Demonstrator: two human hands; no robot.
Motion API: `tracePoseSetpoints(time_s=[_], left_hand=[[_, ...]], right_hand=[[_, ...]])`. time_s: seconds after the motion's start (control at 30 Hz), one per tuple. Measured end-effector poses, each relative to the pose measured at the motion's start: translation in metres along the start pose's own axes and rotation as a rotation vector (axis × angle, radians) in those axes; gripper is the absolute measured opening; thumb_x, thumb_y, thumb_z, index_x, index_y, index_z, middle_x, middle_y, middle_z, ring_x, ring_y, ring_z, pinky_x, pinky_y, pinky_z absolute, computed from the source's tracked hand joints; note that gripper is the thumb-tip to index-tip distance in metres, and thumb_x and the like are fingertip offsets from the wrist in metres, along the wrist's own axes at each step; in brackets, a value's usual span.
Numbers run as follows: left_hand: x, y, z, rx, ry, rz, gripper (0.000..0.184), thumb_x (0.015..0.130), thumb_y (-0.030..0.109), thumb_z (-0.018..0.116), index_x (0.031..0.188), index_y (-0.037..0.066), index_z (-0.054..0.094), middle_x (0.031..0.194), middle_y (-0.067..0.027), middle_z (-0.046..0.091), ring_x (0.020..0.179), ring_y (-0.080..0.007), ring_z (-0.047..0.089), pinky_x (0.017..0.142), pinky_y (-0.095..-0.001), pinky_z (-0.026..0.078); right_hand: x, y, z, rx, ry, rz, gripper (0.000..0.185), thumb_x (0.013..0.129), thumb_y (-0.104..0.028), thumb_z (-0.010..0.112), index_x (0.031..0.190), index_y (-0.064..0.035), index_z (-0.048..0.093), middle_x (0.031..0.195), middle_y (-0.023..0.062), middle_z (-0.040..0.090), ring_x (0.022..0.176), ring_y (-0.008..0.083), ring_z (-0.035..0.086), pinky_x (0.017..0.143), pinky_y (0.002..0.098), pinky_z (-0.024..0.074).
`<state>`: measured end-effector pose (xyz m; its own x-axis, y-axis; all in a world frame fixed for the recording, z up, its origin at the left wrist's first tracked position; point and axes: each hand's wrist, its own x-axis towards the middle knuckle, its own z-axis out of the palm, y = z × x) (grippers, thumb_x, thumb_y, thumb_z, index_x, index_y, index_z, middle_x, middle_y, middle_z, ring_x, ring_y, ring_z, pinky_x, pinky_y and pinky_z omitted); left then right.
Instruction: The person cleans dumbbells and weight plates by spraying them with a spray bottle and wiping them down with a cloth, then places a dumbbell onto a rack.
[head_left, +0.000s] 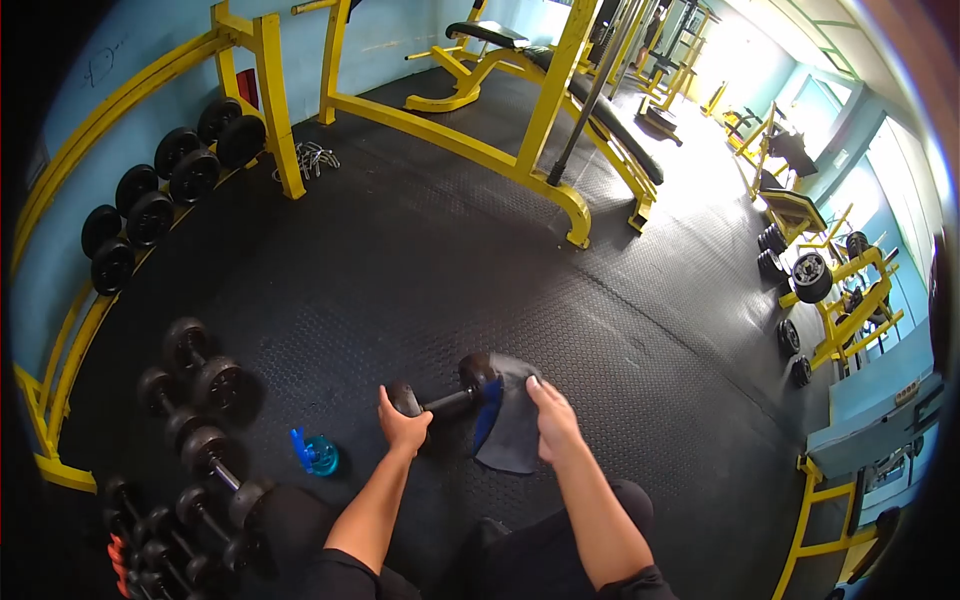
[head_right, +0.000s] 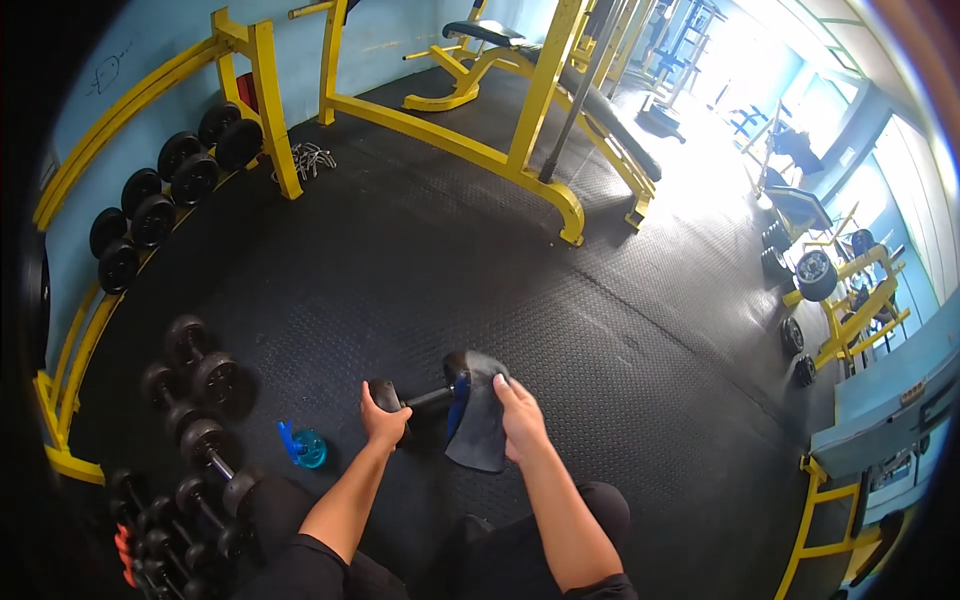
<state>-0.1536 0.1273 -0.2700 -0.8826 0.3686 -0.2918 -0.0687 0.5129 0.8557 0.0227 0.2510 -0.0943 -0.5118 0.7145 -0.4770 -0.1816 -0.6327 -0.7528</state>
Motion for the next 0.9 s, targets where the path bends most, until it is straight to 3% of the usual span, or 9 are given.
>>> tracePoseSetpoints(time_s=[0.27,0.43,0.5,0.57,0.67,0.77,0.8,0.87,0.9], left_hand=[[-0.054,-0.010,-0.021,0.154,-0.031,0.101,0.109,0.066,0.008,0.078,0.155,0.008,0.016,0.144,-0.0250,0.037,0.132,-0.0428,0.044,0.111,-0.0472,0.040],[-0.058,-0.040,-0.051,0.212,-0.071,0.289,0.104,0.069,0.007,0.075,0.154,0.008,0.016,0.139,-0.0254,0.039,0.127,-0.0453,0.045,0.108,-0.0489,0.041],[-0.059,-0.045,-0.066,0.264,-0.123,0.313,0.102,0.069,0.007,0.075,0.154,0.008,0.017,0.138,-0.0252,0.039,0.127,-0.0452,0.045,0.108,-0.0486,0.041],[-0.061,-0.043,-0.076,0.300,-0.165,0.334,0.101,0.069,0.007,0.075,0.153,0.008,0.018,0.138,-0.0249,0.039,0.126,-0.0452,0.045,0.108,-0.0484,0.041],[-0.053,-0.044,-0.081,0.321,-0.195,0.404,0.085,0.073,0.015,0.077,0.145,0.005,0.032,0.131,-0.0245,0.045,0.121,-0.0410,0.050,0.104,-0.0465,0.043],[-0.016,-0.071,-0.063,0.091,-0.083,0.313,0.047,0.090,0.037,0.070,0.116,0.002,0.052,0.110,-0.0214,0.057,0.105,-0.0349,0.057,0.095,-0.0432,0.045],[-0.005,-0.076,-0.057,0.050,-0.125,0.223,0.044,0.097,0.039,0.061,0.119,0.001,0.055,0.116,-0.0218,0.060,0.110,-0.0356,0.059,0.097,-0.0421,0.045],[-0.006,-0.068,-0.055,0.105,-0.147,0.105,0.049,0.100,0.041,0.054,0.126,-0.001,0.058,0.126,-0.0232,0.062,0.119,-0.0355,0.059,0.102,-0.0403,0.045],[-0.006,-0.071,-0.056,0.109,-0.151,0.099,0.049,0.100,0.041,0.054,0.126,-0.001,0.058,0.126,-0.0232,0.062,0.119,-0.0355,0.059,0.102,-0.0403,0.045]], right_hand=[[-0.026,0.021,-0.002,-0.061,0.029,0.185,0.037,0.109,-0.025,0.039,0.118,0.0023,0.061,0.101,0.0137,0.072,0.086,0.0244,0.073,0.077,0.0410,0.0624],[-0.016,0.038,-0.010,-0.016,-0.017,0.317,0.030,0.102,-0.023,0.057,0.116,0.0027,0.062,0.097,0.0121,0.070,0.082,0.0225,0.071,0.074,0.0396,0.0615],[-0.006,0.057,-0.007,-0.179,-0.081,0.149,0.023,0.095,-0.015,0.065,0.112,0.0009,0.063,0.094,0.0090,0.067,0.077,0.0188,0.068,0.070,0.0353,0.0598],[0.010,0.077,-0.010,-0.177,-0.085,0.216,0.019,0.092,-0.009,0.064,0.109,-0.0003,0.064,0.092,0.0077,0.066,0.078,0.0173,0.067,0.070,0.0336,0.0587],[0.024,0.098,-0.011,-0.053,-0.068,0.322,0.018,0.083,0.001,0.057,0.100,-0.0028,0.063,0.091,0.0079,0.064,0.083,0.0180,0.065,0.074,0.0337,0.0567],[0.023,0.146,-0.030,0.306,0.133,0.365,0.018,0.078,-0.008,0.056,0.094,-0.0015,0.061,0.090,0.0110,0.064,0.083,0.0274,0.065,0.076,0.0427,0.0547],[0.008,0.152,-0.025,0.358,0.142,0.333,0.017,0.079,-0.014,0.057,0.089,-0.0014,0.062,0.091,0.0106,0.065,0.081,0.0278,0.065,0.077,0.0423,0.0539],[-0.018,0.175,-0.019,0.293,0.169,0.415,0.019,0.082,-0.018,0.054,0.087,-0.0012,0.062,0.090,0.0085,0.063,0.084,0.0261,0.063,0.084,0.0394,0.0512],[-0.026,0.200,-0.022,-0.017,0.136,0.390,0.031,0.086,-0.023,0.052,0.104,0.0002,0.061,0.102,0.0123,0.065,0.097,0.0263,0.062,0.093,0.0395,0.0477]])
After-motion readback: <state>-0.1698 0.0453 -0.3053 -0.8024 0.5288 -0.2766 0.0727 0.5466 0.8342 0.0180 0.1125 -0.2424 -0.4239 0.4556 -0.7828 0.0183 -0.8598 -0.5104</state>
